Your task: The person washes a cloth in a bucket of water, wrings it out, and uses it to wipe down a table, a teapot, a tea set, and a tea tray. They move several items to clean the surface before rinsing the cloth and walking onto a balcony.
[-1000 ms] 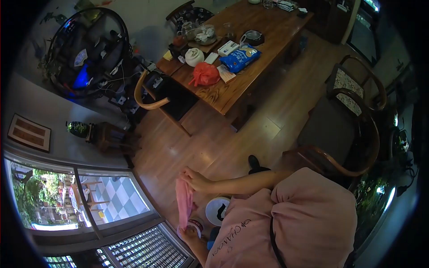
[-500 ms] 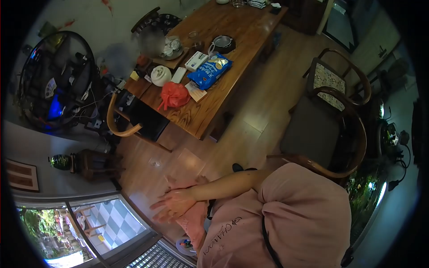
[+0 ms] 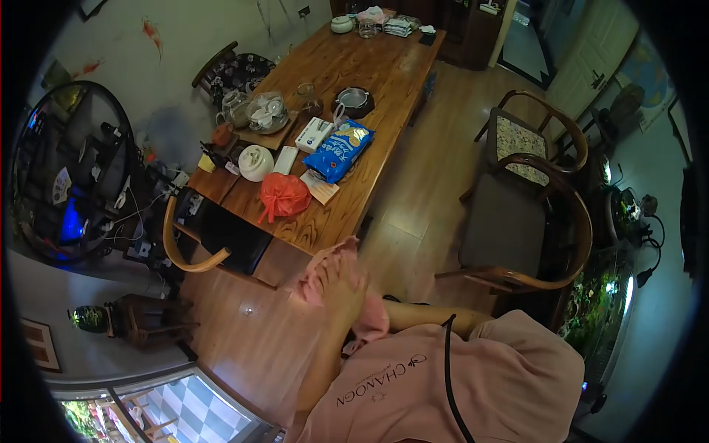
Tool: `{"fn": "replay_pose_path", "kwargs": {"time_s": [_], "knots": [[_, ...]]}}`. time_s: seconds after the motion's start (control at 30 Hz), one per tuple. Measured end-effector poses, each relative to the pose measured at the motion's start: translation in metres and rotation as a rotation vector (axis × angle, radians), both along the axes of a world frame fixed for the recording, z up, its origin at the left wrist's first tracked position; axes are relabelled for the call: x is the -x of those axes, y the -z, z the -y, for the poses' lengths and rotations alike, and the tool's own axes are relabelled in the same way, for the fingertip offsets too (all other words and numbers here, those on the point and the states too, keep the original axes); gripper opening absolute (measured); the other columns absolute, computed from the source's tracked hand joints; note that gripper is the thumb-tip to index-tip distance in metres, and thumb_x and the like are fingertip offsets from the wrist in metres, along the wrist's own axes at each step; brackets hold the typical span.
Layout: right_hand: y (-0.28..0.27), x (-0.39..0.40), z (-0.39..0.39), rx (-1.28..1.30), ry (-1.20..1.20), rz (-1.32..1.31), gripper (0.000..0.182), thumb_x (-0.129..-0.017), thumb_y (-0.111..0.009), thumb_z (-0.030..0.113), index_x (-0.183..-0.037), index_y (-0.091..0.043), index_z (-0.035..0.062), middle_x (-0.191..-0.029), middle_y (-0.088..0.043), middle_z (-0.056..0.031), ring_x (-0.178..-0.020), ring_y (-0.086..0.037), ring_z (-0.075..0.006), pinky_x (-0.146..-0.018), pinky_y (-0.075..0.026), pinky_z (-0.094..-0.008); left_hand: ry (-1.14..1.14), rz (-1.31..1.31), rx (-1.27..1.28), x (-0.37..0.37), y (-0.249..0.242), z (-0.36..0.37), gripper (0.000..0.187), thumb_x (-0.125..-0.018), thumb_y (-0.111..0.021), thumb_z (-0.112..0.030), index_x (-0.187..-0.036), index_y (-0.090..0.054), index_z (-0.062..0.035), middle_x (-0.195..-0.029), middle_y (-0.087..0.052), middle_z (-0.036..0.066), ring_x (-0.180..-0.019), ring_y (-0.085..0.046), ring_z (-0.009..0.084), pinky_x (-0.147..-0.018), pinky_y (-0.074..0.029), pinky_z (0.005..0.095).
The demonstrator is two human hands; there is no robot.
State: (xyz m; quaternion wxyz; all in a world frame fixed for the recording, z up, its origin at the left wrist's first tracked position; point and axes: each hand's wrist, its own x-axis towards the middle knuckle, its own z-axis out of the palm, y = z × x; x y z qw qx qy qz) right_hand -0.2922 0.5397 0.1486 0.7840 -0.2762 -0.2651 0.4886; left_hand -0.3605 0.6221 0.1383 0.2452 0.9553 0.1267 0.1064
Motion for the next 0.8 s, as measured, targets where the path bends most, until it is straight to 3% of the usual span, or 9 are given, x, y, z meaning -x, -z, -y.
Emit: {"fn": "replay_pose_path", "kwargs": {"time_s": [0.07,0.13,0.17,0.3,0.43,0.57,0.63,0.73,0.8], "knots": [[-0.018,0.0,-0.017,-0.247,0.091,0.049,0.036,-0.092,-0.053,0.035,-0.125,-0.053,0.0211,-0.127,-0.055,-0.0024,-0.119,-0.049,-0.0174,-0.094,-0.041,-0.0325,0.103,-0.041,-0.227,-0.018,-0.023,-0.034,0.057,-0.093,-0.051,-0.04,-0.139,-0.045,-0.0071,-0.133,-0.05,0.019,-0.126,-0.045,0.0383,-0.108,-0.03,0.0491],[-0.028,0.007,-0.025,0.012,0.178,0.149,0.046,-0.092,-0.052,0.037,-0.131,-0.047,0.0128,-0.133,-0.049,-0.0064,-0.125,-0.044,-0.0203,-0.103,-0.035,-0.033,0.273,0.005,0.446,-0.023,-0.075,-0.072,0.057,-0.096,-0.048,-0.042,-0.144,-0.041,-0.0107,-0.14,-0.047,0.02,-0.121,-0.049,0.039,-0.105,-0.035,0.0488],[-0.029,0.013,-0.032,0.27,0.256,0.235,0.057,-0.091,-0.05,0.039,-0.136,-0.041,0.0046,-0.139,-0.044,-0.0104,-0.131,-0.039,-0.0232,-0.113,-0.029,-0.0335,0.284,0.003,0.452,-0.026,-0.076,-0.083,0.057,-0.096,-0.048,-0.042,-0.144,-0.041,-0.0107,-0.14,-0.047,0.02,-0.121,-0.049,0.039,-0.105,-0.035,0.0488],[0.005,0.05,-0.091,0.306,0.382,0.219,0.048,-0.09,-0.053,0.028,-0.131,-0.047,0.0053,-0.137,-0.045,-0.0105,-0.127,-0.043,-0.0223,-0.111,-0.03,-0.0328,0.352,-0.175,1.449,-0.039,-0.06,-0.118,0.052,-0.099,-0.045,-0.042,-0.14,-0.046,-0.009,-0.136,-0.05,0.02,-0.118,-0.053,0.0365,-0.102,-0.04,0.0461],[-0.014,0.067,-0.127,0.511,0.565,-0.147,0.05,-0.09,-0.053,0.03,-0.133,-0.047,0.0064,-0.137,-0.047,-0.0118,-0.127,-0.044,-0.0241,-0.11,-0.032,-0.0351,0.254,-0.459,2.423,-0.041,-0.017,-0.15,0.049,-0.102,-0.041,-0.042,-0.136,-0.051,-0.0073,-0.133,-0.054,0.02,-0.116,-0.056,0.0341,-0.099,-0.046,0.0433],[-0.032,0.083,-0.122,0.734,0.702,-0.566,0.051,-0.09,-0.053,0.031,-0.135,-0.047,0.0075,-0.136,-0.048,-0.0131,-0.126,-0.046,-0.0259,-0.108,-0.035,-0.0373,0.399,-0.369,2.232,-0.021,0.06,-0.231,0.056,-0.101,-0.041,-0.046,-0.135,-0.047,-0.0012,-0.133,-0.053,0.018,-0.116,-0.057,0.029,-0.096,-0.048,0.0398],[-0.046,0.048,-0.116,0.84,0.764,-0.746,0.052,-0.09,-0.053,0.032,-0.136,-0.047,0.008,-0.136,-0.049,-0.0137,-0.126,-0.047,-0.0268,-0.107,-0.036,-0.0384,0.001,-0.406,1.584,-0.027,0.063,-0.234,0.055,-0.101,-0.045,-0.046,-0.126,-0.052,0.0016,-0.125,-0.058,0.012,-0.112,-0.059,0.022,-0.092,-0.05,0.0368],[-0.068,-0.007,-0.116,0.994,0.828,-1.016,0.053,-0.09,-0.053,0.033,-0.137,-0.046,0.0088,-0.136,-0.051,-0.0146,-0.125,-0.048,-0.0281,-0.105,-0.037,-0.0401,0.182,-0.597,1.774,-0.028,0.029,-0.177,0.048,-0.099,-0.052,-0.041,-0.122,-0.056,0.0004,-0.117,-0.061,0.005,-0.105,-0.06,0.0162,-0.088,-0.051,0.0326],[-0.079,-0.045,-0.09,1.106,0.852,-1.198,0.054,-0.09,-0.053,0.034,-0.138,-0.046,0.0094,-0.136,-0.051,-0.0153,-0.125,-0.049,-0.029,-0.104,-0.038,-0.0412,0.171,-0.637,1.634,-0.045,0.029,-0.174,0.043,-0.099,-0.057,-0.033,-0.125,-0.055,0.0012,-0.105,-0.064,0.003,-0.098,-0.061,0.0141,-0.085,-0.05,0.0301]]}}
